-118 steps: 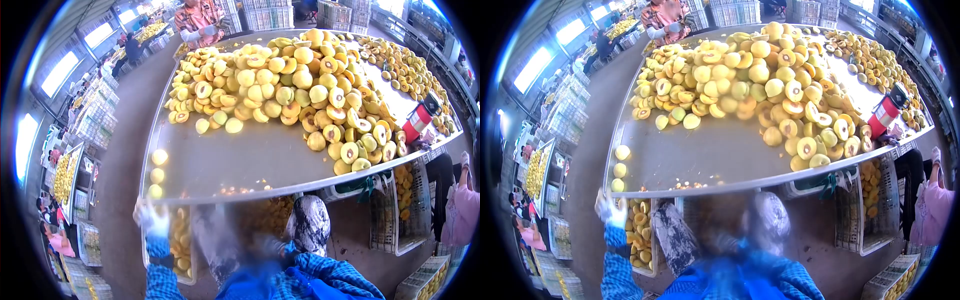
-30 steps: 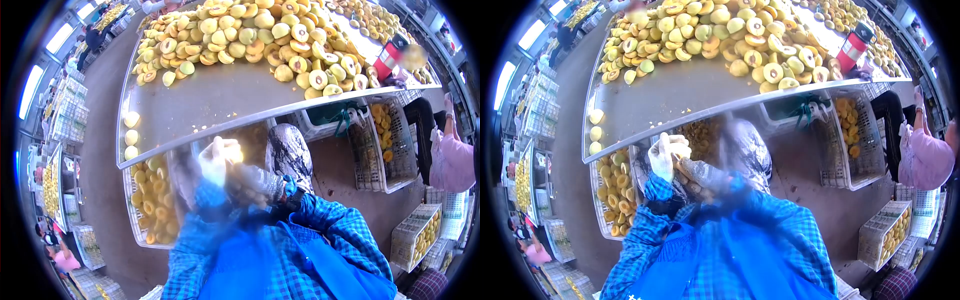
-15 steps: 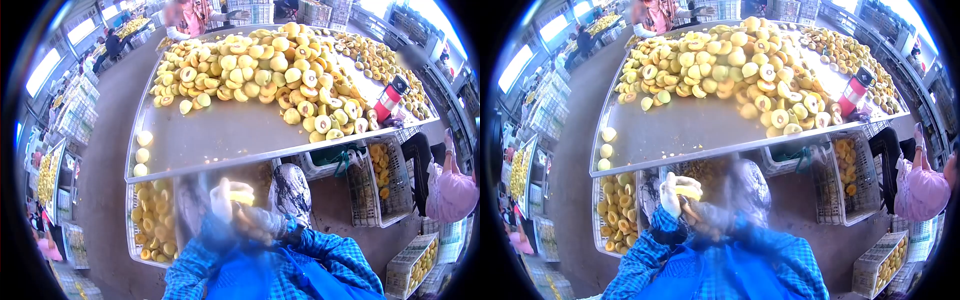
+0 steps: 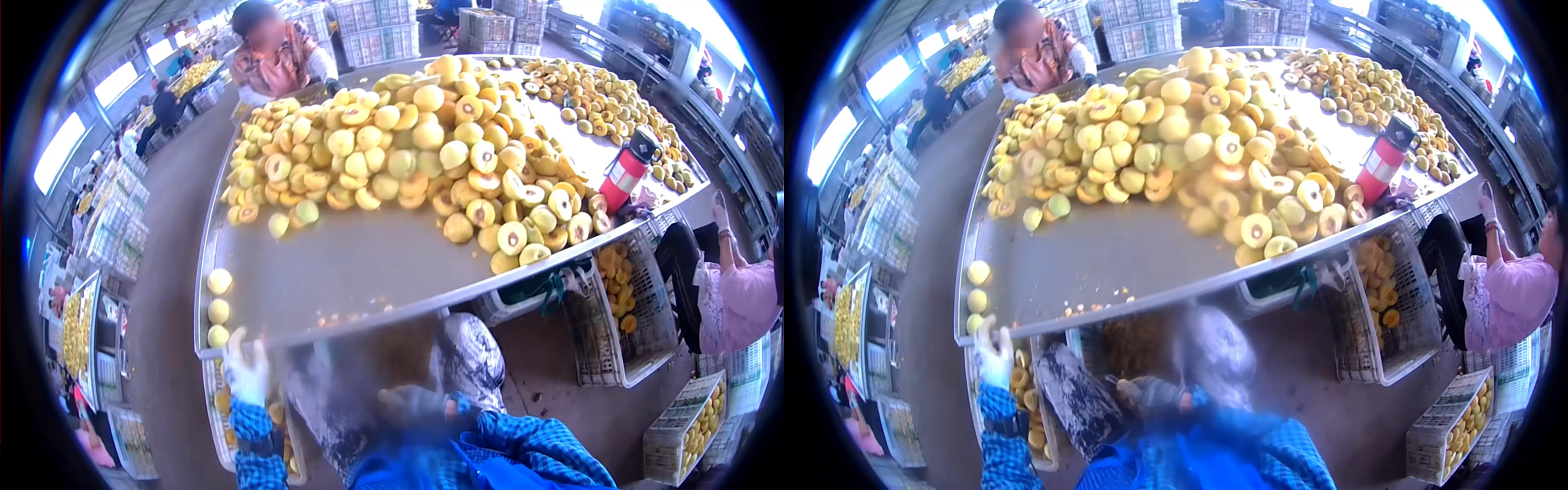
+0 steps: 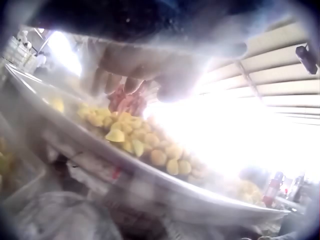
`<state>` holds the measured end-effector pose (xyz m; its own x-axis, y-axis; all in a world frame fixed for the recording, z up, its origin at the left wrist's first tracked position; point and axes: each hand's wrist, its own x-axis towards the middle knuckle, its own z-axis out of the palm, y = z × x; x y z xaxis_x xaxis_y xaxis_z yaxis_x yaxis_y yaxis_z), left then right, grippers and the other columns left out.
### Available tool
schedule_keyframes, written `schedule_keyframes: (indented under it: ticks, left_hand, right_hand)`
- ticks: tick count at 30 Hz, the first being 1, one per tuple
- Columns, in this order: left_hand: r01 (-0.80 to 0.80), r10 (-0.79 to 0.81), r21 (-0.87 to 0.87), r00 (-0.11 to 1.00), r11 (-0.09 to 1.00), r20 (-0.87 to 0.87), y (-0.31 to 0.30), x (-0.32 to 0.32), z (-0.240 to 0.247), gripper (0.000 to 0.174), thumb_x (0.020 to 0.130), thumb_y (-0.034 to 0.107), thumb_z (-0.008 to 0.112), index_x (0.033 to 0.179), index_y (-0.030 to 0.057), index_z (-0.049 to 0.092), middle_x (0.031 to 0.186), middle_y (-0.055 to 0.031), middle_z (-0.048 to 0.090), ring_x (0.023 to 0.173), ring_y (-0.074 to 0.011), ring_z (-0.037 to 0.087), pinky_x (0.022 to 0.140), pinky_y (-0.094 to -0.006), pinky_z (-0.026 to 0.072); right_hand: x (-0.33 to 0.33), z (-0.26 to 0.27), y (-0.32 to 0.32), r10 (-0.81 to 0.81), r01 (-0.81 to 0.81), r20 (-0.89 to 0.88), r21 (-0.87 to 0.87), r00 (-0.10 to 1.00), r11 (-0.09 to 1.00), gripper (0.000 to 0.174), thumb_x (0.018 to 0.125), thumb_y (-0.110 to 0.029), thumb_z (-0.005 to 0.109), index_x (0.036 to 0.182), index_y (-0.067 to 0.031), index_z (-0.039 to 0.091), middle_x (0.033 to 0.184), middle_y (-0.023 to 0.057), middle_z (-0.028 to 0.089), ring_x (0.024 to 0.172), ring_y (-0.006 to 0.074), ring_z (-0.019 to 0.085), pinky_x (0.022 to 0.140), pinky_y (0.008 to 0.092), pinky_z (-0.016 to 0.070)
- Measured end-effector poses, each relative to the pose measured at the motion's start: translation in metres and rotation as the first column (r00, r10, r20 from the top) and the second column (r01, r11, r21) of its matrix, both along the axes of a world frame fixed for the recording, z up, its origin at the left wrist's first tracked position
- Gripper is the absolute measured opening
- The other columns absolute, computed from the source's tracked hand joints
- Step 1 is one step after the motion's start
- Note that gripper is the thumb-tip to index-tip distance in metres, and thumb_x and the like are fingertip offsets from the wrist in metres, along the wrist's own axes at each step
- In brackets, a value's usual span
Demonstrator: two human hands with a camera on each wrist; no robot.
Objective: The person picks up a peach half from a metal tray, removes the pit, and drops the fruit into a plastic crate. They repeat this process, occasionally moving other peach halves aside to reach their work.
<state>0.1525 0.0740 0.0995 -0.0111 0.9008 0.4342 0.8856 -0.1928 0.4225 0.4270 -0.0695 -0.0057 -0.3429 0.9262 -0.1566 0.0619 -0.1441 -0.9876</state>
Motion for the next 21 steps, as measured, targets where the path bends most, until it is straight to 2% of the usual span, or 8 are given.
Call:
schedule_keyframes:
  ticks: [3,7,9,11,13,17,20,21]
  left_hand:
    - [0.299,-0.306,0.071,0.94,0.952,0.15,0.079,0.074,0.003,0.039,0.082,0.015,0.064,0.116,0.0006,0.053,0.111,-0.0184,0.058,0.106,-0.0318,0.055,0.093,-0.0384,0.0436]
    - [0.42,-0.385,-0.124,0.894,0.899,0.23,0.188,0.148,-0.011,0.049,0.083,0.025,0.063,0.124,0.0028,0.048,0.122,-0.0203,0.053,0.112,-0.0323,0.051,0.095,-0.0379,0.0416]
    - [0.46,-0.419,-0.132,0.872,0.878,0.252,0.233,0.177,-0.024,0.055,0.084,0.033,0.061,0.127,0.0037,0.045,0.126,-0.0213,0.05,0.117,-0.0337,0.048,0.099,-0.0389,0.0387]
    - [0.453,-0.443,-0.157,0.892,0.878,0.096,0.274,0.194,-0.046,0.064,0.085,0.043,0.057,0.133,0.0053,0.039,0.131,-0.0221,0.045,0.122,-0.035,0.043,0.102,-0.0403,0.0354]
    - [0.403,-0.385,-0.262,0.915,0.877,0.12,0.287,0.214,-0.054,0.068,0.084,0.048,0.055,0.135,0.0066,0.036,0.131,-0.0224,0.045,0.123,-0.0366,0.041,0.101,-0.0411,0.0358]
    - [0.38,-0.371,-0.299,0.924,0.875,0.09,0.285,0.239,-0.022,0.075,0.081,0.051,0.057,0.134,0.0042,0.035,0.131,-0.0244,0.044,0.122,-0.0375,0.043,0.101,-0.0398,0.0361]
    - [0.398,-0.392,-0.302,0.916,0.866,0.082,0.291,0.239,-0.028,0.08,0.079,0.053,0.059,0.136,0.0037,0.032,0.132,-0.024,0.043,0.122,-0.0375,0.043,0.101,-0.0404,0.0352]
    - [0.412,-0.409,-0.293,0.909,0.863,0.077,0.295,0.237,-0.032,0.083,0.078,0.055,0.059,0.137,0.0039,0.031,0.133,-0.0235,0.043,0.122,-0.0374,0.042,0.102,-0.0409,0.0345]
  right_hand:
    - [0.061,0.072,0.053,-0.077,0.021,0.239,0.229,0.968,0.973,0.039,0.09,-0.041,0.053,0.101,-0.0033,0.06,0.087,0.0073,0.061,0.08,0.0199,0.059,0.073,0.0365,0.0486]
    - [0.151,0.1,0.142,-0.455,0.538,-0.362,0.171,0.813,0.825,0.023,0.081,-0.008,0.066,0.102,-0.0023,0.058,0.089,0.008,0.063,0.078,0.0154,0.059,0.07,0.0278,0.0479]
    - [0.196,0.124,0.197,-0.58,0.43,0.147,0.534,0.801,0.728,0.027,0.079,-0.012,0.068,0.103,-0.004,0.058,0.087,0.0091,0.063,0.078,0.0169,0.06,0.071,0.0294,0.0484]
    - [0.221,0.155,0.247,-0.681,0.341,0.448,0.626,0.579,0.701,0.03,0.077,-0.016,0.069,0.103,-0.006,0.058,0.087,0.0108,0.063,0.08,0.0211,0.062,0.072,0.0322,0.049]
    - [0.243,0.163,0.298,-0.753,0.115,0.482,0.804,0.448,0.583,0.032,0.078,-0.035,0.059,0.098,-0.0103,0.056,0.091,0.013,0.061,0.08,0.0332,0.061,0.066,0.043,0.0481]
    - [0.282,0.109,0.409,-0.883,-0.09,0.387,0.922,0.267,0.377,0.034,0.081,-0.037,0.058,0.099,-0.0079,0.057,0.091,0.0155,0.063,0.081,0.0346,0.062,0.069,0.0426,0.0486]
    - [0.273,0.119,0.43,-0.649,0.125,0.708,0.643,0.278,0.755,0.037,0.082,-0.04,0.056,0.102,-0.0096,0.058,0.094,0.0165,0.063,0.083,0.0342,0.062,0.071,0.0417,0.0488]
    - [0.271,0.106,0.425,-0.631,0.132,0.689,0.631,0.357,0.764,0.037,0.083,-0.042,0.055,0.103,-0.0111,0.059,0.094,0.0162,0.063,0.083,0.0341,0.061,0.071,0.0412,0.049]
